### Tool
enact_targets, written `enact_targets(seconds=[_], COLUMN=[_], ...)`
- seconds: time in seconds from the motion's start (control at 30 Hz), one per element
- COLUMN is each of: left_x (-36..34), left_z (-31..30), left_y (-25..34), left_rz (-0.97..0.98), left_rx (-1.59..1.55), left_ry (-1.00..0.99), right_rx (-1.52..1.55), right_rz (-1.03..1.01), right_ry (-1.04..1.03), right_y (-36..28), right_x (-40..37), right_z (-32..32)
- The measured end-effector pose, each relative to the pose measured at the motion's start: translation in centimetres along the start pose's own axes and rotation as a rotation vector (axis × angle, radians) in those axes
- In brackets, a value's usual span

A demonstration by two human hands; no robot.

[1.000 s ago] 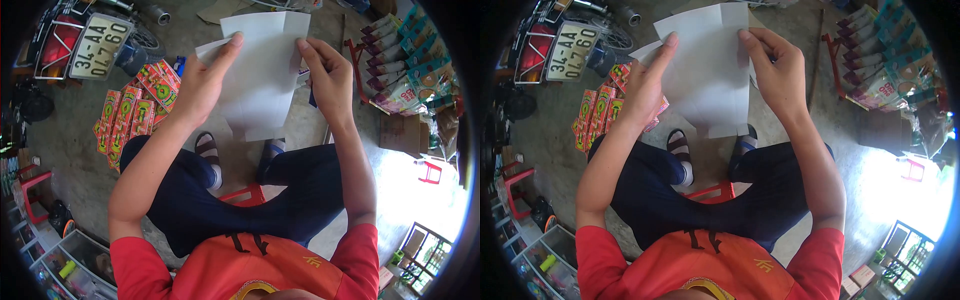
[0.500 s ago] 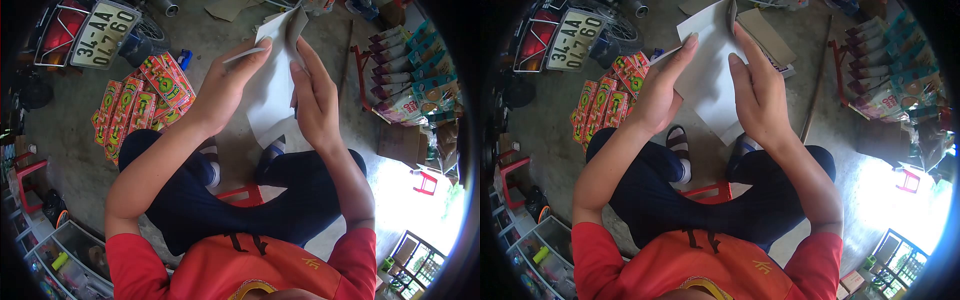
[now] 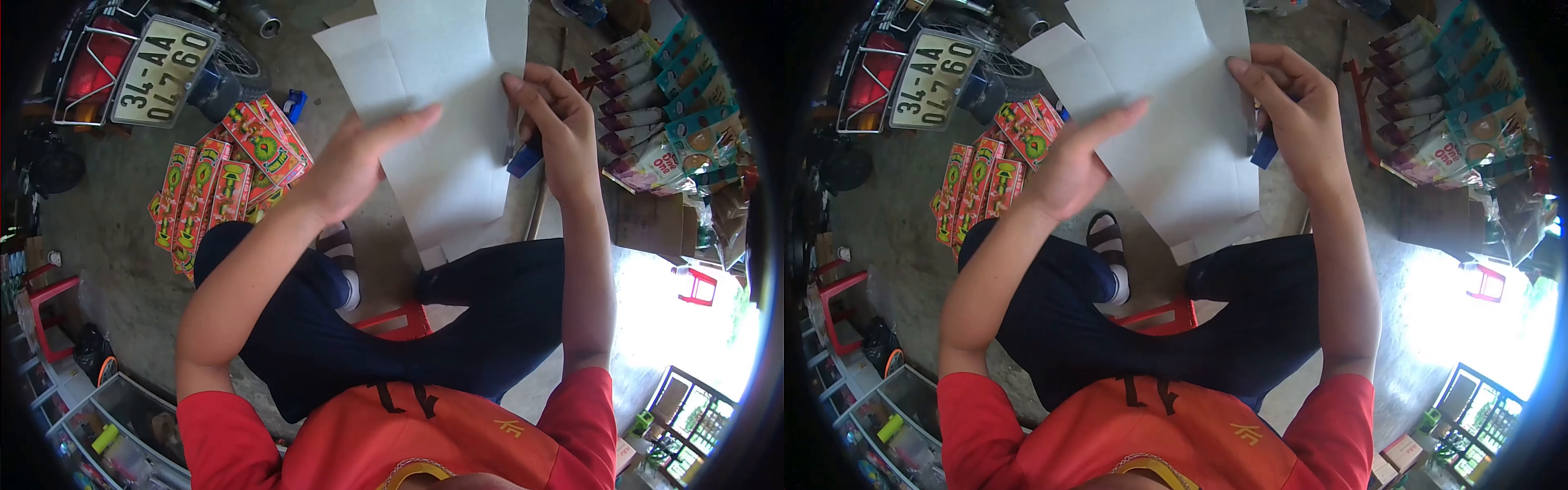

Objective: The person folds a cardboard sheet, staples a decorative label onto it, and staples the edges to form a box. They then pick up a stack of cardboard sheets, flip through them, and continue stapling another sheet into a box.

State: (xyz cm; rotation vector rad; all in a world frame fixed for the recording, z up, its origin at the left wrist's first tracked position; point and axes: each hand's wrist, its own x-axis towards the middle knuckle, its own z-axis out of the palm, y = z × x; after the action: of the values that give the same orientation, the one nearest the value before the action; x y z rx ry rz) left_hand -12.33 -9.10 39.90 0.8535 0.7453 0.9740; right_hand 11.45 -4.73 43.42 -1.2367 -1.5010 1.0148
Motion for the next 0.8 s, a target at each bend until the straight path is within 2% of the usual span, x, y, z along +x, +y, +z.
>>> enact_targets(seconds=[0.03, 0.13, 0.23, 0.47, 0.53, 0.8], left_x=[0.3, 0.2, 0.1, -0.1, 0.1, -0.3], left_z=[0.2, 1.0, 1.7, 2.8, 2.6, 2.9], left_y=[-0.8, -1.1, -0.2, -1.7, -1.9, -1.8], left_rz=[0.031, -0.053, 0.02, 0.238, 0.245, 0.171], left_rx=[0.067, -0.061, 0.078, 0.287, 0.303, 0.23], left_ry=[0.018, 0.06, 0.115, 0.08, 0.075, 0.068], right_rx=[0.007, -0.037, -0.193, -0.323, -0.449, -0.597], right_rz=[0.015, 0.045, 0.071, -0.096, -0.087, -0.287], right_ry=[-0.031, -0.097, -0.111, 0.025, 0.014, -0.03], right_y=[0.0, -0.2, -0.6, 0.0, -0.1, 0.3], right_x=[0.1, -0.4, -1.1, -1.8, -2.0, -2.9], right_z=[0.0, 0.0, 0.5, 2.1, 2.1, 3.4])
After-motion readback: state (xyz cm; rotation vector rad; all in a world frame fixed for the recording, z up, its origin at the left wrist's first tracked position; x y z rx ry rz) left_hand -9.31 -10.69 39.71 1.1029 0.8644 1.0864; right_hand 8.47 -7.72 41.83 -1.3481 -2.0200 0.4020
